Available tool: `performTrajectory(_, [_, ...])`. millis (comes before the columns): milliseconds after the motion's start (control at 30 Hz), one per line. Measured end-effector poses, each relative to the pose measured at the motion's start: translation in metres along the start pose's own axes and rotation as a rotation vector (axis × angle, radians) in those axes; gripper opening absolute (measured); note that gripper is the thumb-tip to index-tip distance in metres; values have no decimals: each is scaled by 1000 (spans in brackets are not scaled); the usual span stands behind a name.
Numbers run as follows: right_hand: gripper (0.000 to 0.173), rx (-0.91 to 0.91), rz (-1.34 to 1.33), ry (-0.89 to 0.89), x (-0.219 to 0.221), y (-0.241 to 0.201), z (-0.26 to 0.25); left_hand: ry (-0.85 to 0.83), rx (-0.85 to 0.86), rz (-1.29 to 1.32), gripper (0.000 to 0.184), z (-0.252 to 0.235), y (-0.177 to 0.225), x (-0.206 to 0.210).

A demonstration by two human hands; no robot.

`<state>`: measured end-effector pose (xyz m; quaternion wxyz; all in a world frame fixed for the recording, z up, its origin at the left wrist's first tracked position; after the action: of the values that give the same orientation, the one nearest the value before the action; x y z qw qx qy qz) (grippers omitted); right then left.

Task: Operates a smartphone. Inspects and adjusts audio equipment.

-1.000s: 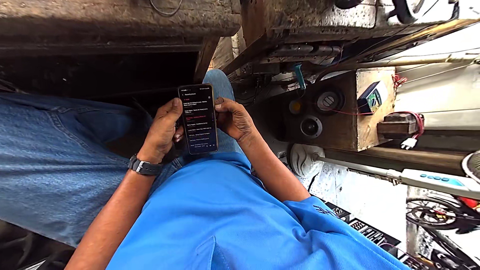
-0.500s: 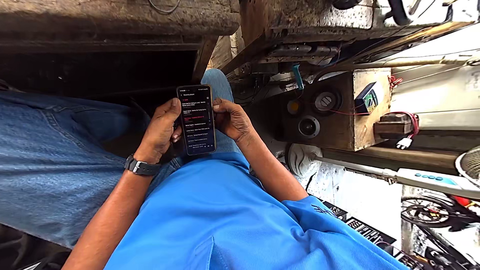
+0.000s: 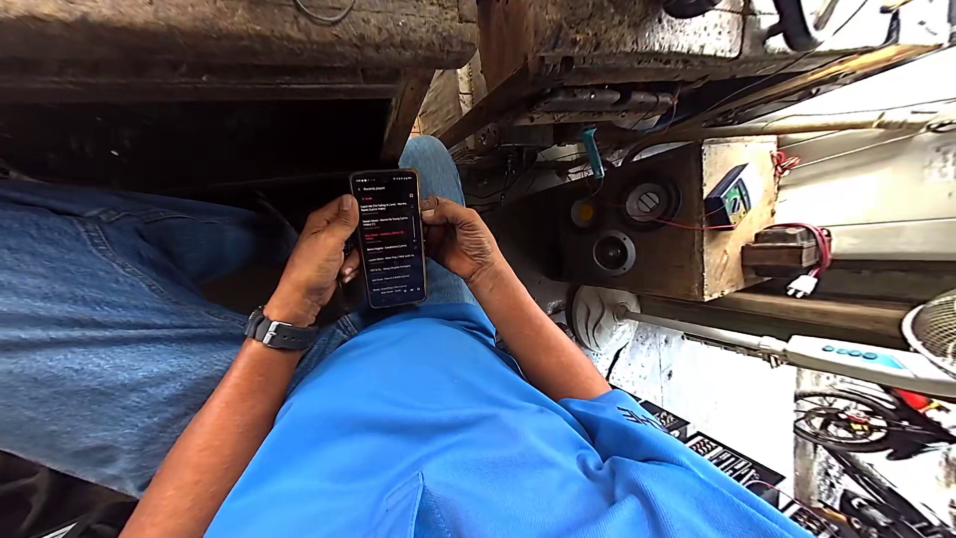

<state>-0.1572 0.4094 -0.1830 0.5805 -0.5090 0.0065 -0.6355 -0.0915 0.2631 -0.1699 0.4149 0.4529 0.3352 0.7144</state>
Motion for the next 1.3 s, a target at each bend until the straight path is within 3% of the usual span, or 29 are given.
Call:
performTrajectory(400, [14, -5, -16, 17, 1, 0, -1, 51, -6, 54, 33, -5, -5, -3])
performTrajectory(600, [32, -9, 229, 181, -6, 14, -13, 438, -36, 185, 33, -18, -18, -48])
performTrajectory(767, [33, -246, 617, 234, -3, -10, -12, 774, -78, 266, 41, -23, -42, -97])
performTrajectory(900, [31, -412, 770, 227, -3, -40, -9, 906, -90, 313, 39, -36, -56, -113])
performTrajectory(1100, [34, -532, 846, 291, -25, -71, 9, 955, -78, 457, 44, -79, -71, -130])
performTrajectory(1300, [34, -494, 829, 398, -62, -67, 28, 824, -77, 457, 39, -104, -89, -123])
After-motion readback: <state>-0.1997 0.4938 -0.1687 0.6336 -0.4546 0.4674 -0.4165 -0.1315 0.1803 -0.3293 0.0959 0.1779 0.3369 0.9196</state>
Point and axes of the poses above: each hand's wrist, its own z-axis away from the middle knuckle, its own x-axis out of the palm, y = z × x, the point moved 9 cm from there along -z, towards the middle knuckle, and after that the axes turned 6 degrees about y, right-handed, at the moved point
